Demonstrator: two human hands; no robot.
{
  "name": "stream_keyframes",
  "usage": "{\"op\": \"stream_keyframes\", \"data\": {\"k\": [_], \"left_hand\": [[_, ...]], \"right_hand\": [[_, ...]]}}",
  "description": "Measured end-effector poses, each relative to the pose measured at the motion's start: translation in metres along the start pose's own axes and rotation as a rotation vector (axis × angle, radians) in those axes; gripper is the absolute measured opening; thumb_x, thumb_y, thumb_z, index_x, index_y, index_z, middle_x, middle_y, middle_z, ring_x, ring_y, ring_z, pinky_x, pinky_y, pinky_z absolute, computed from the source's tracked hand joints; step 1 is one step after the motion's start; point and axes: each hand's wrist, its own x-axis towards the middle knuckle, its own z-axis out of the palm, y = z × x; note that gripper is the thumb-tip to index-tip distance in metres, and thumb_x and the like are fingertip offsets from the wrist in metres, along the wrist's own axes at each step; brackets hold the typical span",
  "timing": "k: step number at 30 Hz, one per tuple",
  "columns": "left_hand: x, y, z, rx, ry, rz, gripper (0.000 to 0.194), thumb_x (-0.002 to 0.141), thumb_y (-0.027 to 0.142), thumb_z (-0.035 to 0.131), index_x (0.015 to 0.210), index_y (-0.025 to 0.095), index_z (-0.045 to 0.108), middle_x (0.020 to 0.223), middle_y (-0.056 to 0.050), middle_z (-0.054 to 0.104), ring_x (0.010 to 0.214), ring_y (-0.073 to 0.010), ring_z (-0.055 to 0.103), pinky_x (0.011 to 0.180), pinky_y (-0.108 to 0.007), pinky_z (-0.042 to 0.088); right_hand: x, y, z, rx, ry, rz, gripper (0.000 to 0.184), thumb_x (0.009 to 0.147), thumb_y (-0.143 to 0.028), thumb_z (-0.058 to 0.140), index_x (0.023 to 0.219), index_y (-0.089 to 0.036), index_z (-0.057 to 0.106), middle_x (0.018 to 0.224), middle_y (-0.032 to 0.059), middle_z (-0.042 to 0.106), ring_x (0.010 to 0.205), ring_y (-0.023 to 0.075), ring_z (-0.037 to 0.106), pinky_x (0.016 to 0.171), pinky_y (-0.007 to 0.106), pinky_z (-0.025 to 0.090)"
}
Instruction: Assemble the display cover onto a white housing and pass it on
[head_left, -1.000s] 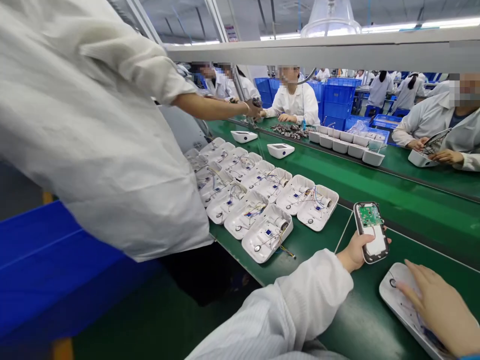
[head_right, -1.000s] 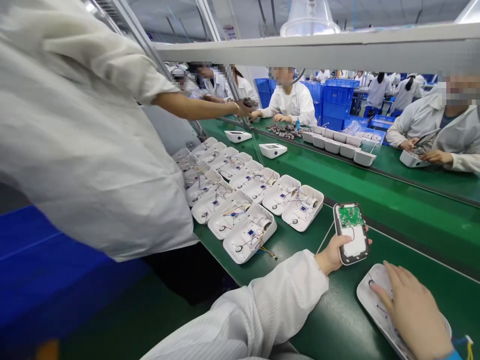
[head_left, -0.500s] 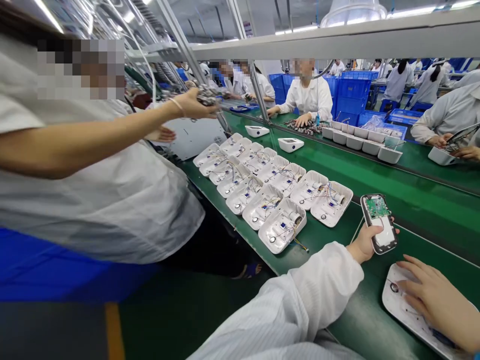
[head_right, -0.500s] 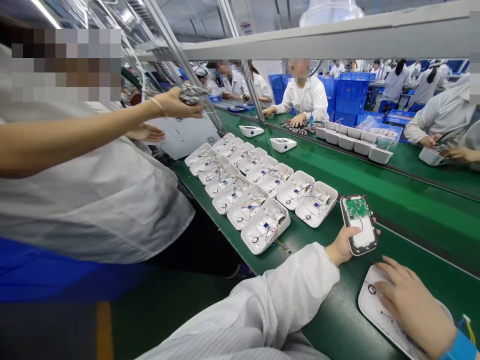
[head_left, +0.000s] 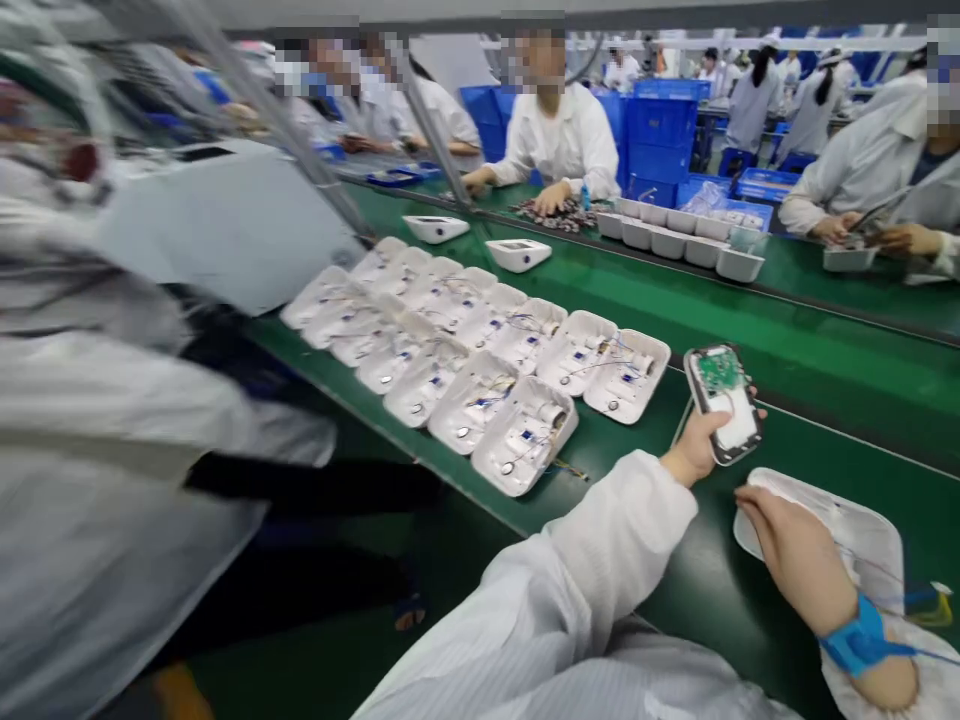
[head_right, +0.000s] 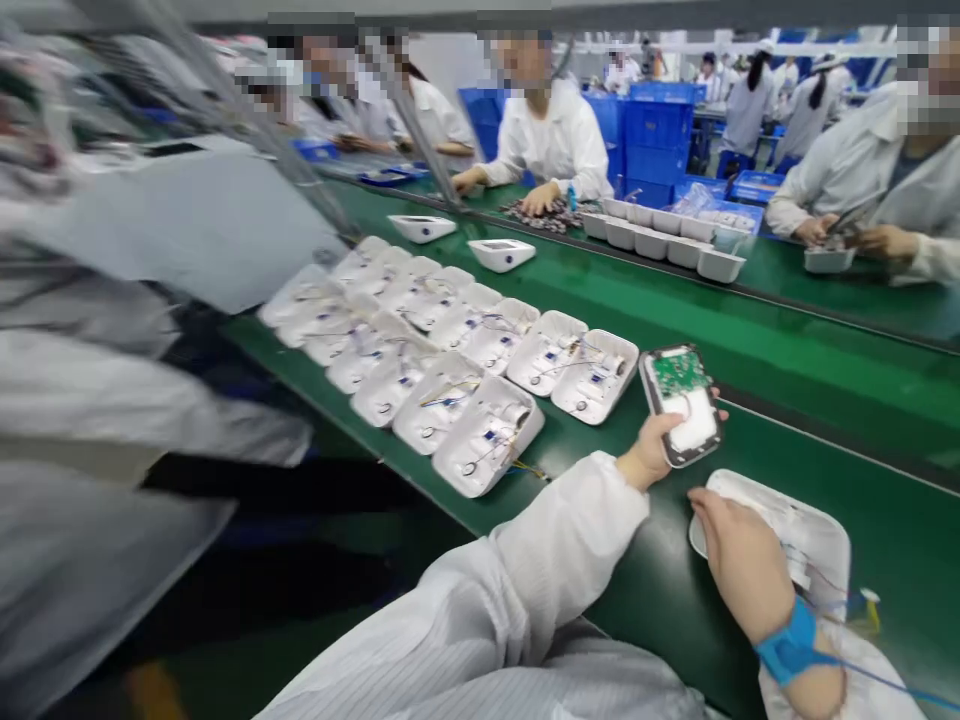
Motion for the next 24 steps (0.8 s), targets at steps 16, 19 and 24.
{"op": "stream_keyframes", "data": {"k": [16,19,24], "left_hand": [[-0.059,-0.033,-0.002,0.251,-0.271,-0.241,0.085,0.066,0.064,0.081,0.131,0.015,0.059,0.134,-0.017,0.061,0.13,-0.0405,0.052,0.113,-0.055,0.037],[-0.06,-0.038,-0.008,0.292,-0.287,-0.212,0.085,0.064,0.066,0.082,0.129,0.016,0.06,0.132,-0.017,0.061,0.132,-0.0391,0.051,0.116,-0.054,0.034],[-0.058,-0.038,-0.007,0.337,-0.348,-0.164,0.087,0.063,0.064,0.084,0.13,0.015,0.06,0.136,-0.017,0.059,0.133,-0.0384,0.049,0.118,-0.054,0.032]], "right_hand": [[0.005,-0.024,-0.05,0.399,0.293,0.171,0.027,0.098,-0.038,0.054,0.099,-0.024,0.077,0.1,0.0061,0.075,0.097,0.0206,0.07,0.092,0.036,0.054],[0.005,-0.027,-0.042,0.351,0.313,0.204,0.022,0.095,-0.037,0.059,0.096,-0.024,0.076,0.094,0.0044,0.076,0.083,0.019,0.07,0.085,0.035,0.055],[0.006,-0.029,-0.036,0.336,0.307,0.245,0.017,0.093,-0.032,0.061,0.085,-0.021,0.07,0.082,0.0033,0.074,0.07,0.0175,0.067,0.071,0.03,0.054]]}}
